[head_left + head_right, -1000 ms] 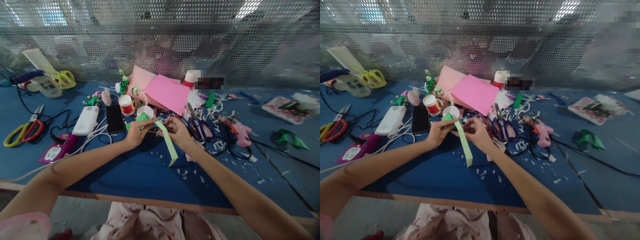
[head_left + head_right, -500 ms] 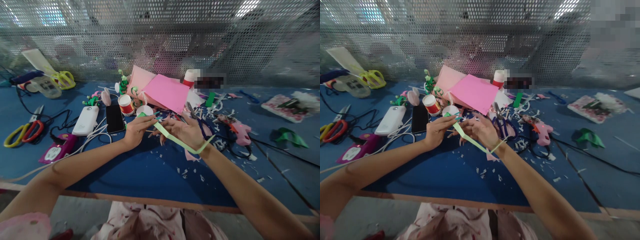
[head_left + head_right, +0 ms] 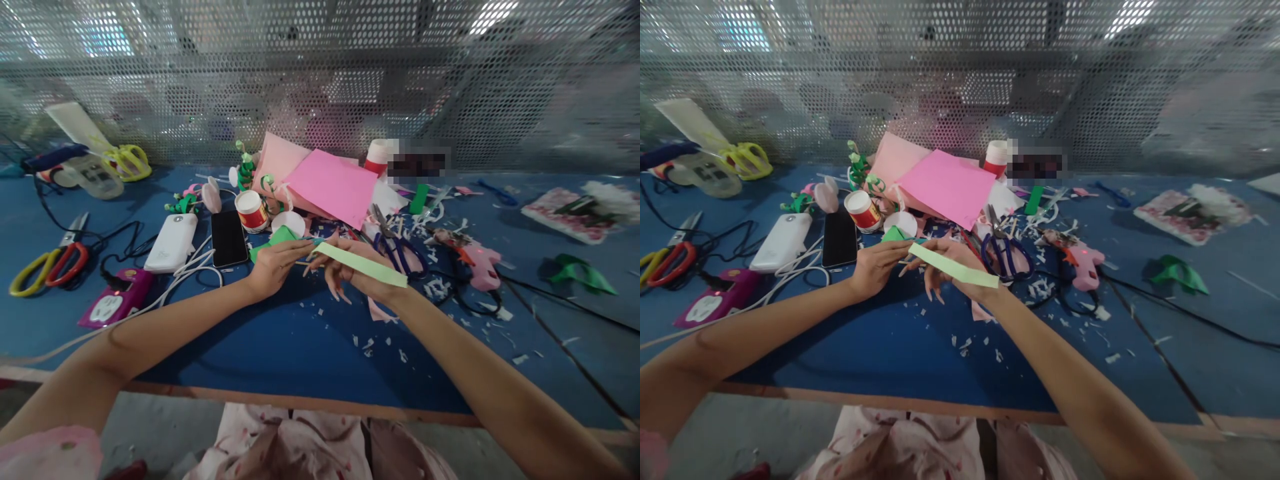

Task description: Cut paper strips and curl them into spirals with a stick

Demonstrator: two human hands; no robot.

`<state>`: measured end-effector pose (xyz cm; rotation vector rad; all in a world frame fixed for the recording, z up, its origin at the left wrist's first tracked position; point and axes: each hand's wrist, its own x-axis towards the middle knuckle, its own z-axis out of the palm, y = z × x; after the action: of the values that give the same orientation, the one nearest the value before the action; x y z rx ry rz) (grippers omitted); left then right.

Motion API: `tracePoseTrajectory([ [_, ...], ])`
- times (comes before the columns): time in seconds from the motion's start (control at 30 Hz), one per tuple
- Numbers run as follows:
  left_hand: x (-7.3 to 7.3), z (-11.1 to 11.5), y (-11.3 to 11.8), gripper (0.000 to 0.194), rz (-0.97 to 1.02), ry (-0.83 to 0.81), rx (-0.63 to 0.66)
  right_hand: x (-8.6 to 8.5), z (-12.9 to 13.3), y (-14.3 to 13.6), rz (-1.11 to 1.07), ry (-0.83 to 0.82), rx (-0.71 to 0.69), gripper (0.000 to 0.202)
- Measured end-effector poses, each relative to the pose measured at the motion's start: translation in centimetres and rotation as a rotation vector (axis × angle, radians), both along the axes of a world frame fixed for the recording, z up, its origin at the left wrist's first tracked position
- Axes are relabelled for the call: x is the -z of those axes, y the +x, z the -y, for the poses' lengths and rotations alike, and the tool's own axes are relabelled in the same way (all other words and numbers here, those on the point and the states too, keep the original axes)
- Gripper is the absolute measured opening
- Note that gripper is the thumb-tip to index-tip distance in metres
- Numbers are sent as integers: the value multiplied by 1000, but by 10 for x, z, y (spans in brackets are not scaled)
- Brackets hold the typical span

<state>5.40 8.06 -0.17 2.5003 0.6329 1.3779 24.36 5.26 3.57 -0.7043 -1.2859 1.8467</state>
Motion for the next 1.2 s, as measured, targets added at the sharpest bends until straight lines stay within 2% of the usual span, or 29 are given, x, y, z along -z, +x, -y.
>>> tracePoseTrajectory([
  [0.17,2,-1,3,29,25,14,-50,6,2,-9,106,135,212,28],
  [0.33,3,0,4,29,26,90,-89,8,0,-12,232,152,413,35],
  [0.47,6,1,5,31,19,121,-52,12,-3,-10,263,174,417,32],
  [0.63,7,3,6,27,15,10,63,16,-4,-10,298,173,429,30],
  [0.7,6,3,7,25,18,2,56,15,-4,-10,326,170,447,31],
  [0.87,2,3,8,23,6,141,13,11,-6,-11,323,54,452,33],
  [0.93,1,3,9,22,-11,147,-19,11,-7,-10,323,7,451,33],
  [1.07,-2,4,8,22,-4,22,10,13,-9,-8,278,-55,450,33],
  [1.13,-3,5,7,27,24,-117,74,12,-9,-6,238,-54,473,34],
  [1.2,-3,7,5,36,70,-310,196,11,-10,-5,206,-34,508,33],
])
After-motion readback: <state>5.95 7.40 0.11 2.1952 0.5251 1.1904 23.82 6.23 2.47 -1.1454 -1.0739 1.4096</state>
